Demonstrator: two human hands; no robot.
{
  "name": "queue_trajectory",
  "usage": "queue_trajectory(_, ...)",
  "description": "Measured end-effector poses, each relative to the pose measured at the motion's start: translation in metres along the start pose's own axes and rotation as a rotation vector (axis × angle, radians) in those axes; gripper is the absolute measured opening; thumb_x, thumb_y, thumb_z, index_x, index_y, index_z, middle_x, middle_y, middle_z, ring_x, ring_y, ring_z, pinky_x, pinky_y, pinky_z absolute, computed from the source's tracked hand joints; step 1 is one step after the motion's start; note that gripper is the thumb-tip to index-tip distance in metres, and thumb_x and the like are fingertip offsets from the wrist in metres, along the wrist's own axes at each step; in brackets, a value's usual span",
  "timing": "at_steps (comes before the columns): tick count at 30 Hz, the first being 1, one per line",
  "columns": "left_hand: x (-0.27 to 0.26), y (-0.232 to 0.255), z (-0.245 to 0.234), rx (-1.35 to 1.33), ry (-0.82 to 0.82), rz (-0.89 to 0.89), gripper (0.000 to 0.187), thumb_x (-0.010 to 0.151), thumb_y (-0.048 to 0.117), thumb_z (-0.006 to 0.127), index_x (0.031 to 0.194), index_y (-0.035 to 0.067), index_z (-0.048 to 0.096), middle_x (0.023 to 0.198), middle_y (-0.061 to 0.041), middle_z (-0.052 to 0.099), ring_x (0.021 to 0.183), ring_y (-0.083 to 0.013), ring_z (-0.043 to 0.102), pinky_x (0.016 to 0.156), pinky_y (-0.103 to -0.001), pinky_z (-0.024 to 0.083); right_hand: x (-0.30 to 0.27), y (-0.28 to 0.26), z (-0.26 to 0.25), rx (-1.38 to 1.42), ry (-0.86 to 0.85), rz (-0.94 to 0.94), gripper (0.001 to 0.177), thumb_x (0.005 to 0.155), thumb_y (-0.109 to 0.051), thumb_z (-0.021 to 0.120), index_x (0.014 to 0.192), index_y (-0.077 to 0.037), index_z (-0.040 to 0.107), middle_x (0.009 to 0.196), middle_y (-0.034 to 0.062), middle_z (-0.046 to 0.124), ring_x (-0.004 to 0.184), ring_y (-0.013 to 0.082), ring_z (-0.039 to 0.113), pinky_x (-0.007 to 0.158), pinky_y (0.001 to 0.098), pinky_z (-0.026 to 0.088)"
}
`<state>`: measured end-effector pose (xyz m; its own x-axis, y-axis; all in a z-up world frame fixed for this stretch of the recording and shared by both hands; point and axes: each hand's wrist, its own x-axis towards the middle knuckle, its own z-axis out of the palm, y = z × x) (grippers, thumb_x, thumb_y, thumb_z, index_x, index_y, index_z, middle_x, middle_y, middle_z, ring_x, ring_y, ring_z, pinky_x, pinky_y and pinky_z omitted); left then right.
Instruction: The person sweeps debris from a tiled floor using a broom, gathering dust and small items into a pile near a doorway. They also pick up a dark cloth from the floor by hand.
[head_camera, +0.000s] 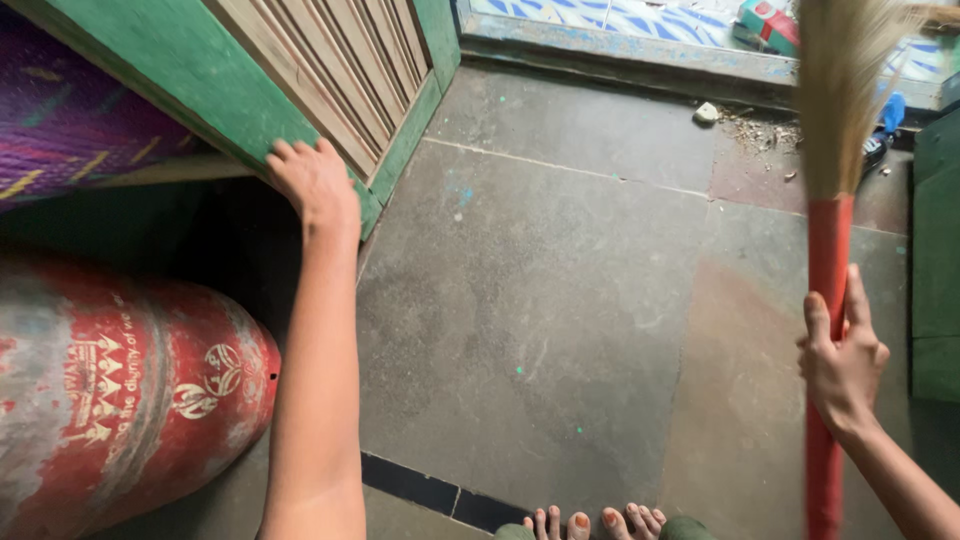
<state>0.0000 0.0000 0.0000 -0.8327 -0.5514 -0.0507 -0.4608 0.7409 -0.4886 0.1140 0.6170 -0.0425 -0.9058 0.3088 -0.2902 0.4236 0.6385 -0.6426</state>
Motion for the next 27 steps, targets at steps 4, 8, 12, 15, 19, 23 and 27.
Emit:
queue_trajectory(4, -0.056, 0.044, -0.033, -0.662, 0.04, 0.182, 0.06, 0.109, 0.058, 0.05, 0.104, 0.002, 0.069, 0.089, -0.012, 0.069, 0.071, -0.0216, 0.059, 0.059, -0.036, 0.049, 0.017, -0.037, 0.03, 0.343, 0.063, -0.173, 0.063, 0.116, -0.038, 0.049, 0.172, -0.017, 0.028, 0.089, 0.0189, 0.061, 0.066, 0.02, 0.059, 0.053, 0.0322, 0.048)
queue_trajectory(8, -0.144, 0.135, -0.065, -1.322, -0.238, 0.467, 0.07, 0.101, 0.069, 0.031, 0.112, 0.008, 0.064, 0.09, -0.013, 0.072, 0.066, -0.019, 0.063, 0.053, -0.032, 0.053, 0.012, -0.091, 0.088, 0.716, -0.156, -0.474, 0.062, 0.114, -0.017, 0.046, 0.166, -0.011, 0.013, 0.105, 0.01, 0.061, 0.085, 0.0182, 0.064, 0.07, 0.0356, 0.054)
queue_trajectory(12, -0.215, 0.181, -0.073, -1.709, -0.221, 0.781, 0.061, 0.104, 0.06, 0.046, 0.129, 0.005, 0.056, 0.11, -0.013, 0.074, 0.096, -0.0259, 0.074, 0.081, -0.038, 0.06, -0.041, -0.133, 0.148, 0.802, -0.37, -0.677, 0.067, 0.103, 0.003, 0.055, 0.157, -0.01, 0.017, 0.136, 0.016, 0.056, 0.128, 0.0274, 0.058, 0.111, 0.0433, 0.053)
queue_trajectory(15, -0.228, 0.161, -0.058, -1.475, -0.296, 0.432, 0.055, 0.092, 0.046, 0.067, 0.125, 0.005, 0.052, 0.099, -0.014, 0.074, 0.084, -0.0254, 0.077, 0.074, -0.039, 0.063, -0.07, -0.14, 0.163, 0.924, -0.599, -0.625, 0.078, 0.088, 0.002, 0.059, 0.153, -0.008, 0.015, 0.145, 0.0147, 0.044, 0.139, 0.0241, 0.048, 0.111, 0.0422, 0.043)
queue_trajectory(19, -0.224, 0.112, 0.003, -1.341, -0.063, 0.314, 0.036, 0.1, 0.039, 0.057, 0.118, 0.008, 0.06, 0.093, -0.009, 0.076, 0.069, -0.0263, 0.074, 0.06, -0.038, 0.058, -0.078, -0.134, 0.157, 0.56, -0.739, -0.744, 0.077, 0.09, -0.009, 0.07, 0.153, -0.006, 0.025, 0.149, 0.0143, 0.041, 0.138, 0.0254, 0.047, 0.113, 0.0425, 0.042)
queue_trajectory(23, -0.194, 0.057, 0.085, -1.096, -0.102, 0.147, 0.042, 0.103, 0.045, 0.057, 0.103, 0.004, 0.056, 0.074, -0.015, 0.071, 0.06, -0.0265, 0.07, 0.05, -0.041, 0.054, -0.083, -0.115, 0.152, 0.318, -0.739, -0.681, 0.062, 0.092, -0.015, 0.068, 0.147, -0.01, 0.039, 0.13, 0.011, 0.062, 0.121, 0.0226, 0.062, 0.105, 0.0389, 0.051)
queue_trajectory(27, -0.176, 0.038, 0.143, -1.047, 0.2, 0.283, 0.047, 0.106, 0.044, 0.061, 0.105, -0.002, 0.052, 0.075, -0.019, 0.068, 0.062, -0.0324, 0.073, 0.048, -0.042, 0.054, -0.085, -0.096, 0.153, 0.295, -0.768, -0.639, 0.057, 0.092, -0.013, 0.068, 0.143, -0.011, 0.043, 0.127, 0.0095, 0.065, 0.115, 0.0222, 0.066, 0.1, 0.0383, 0.054)
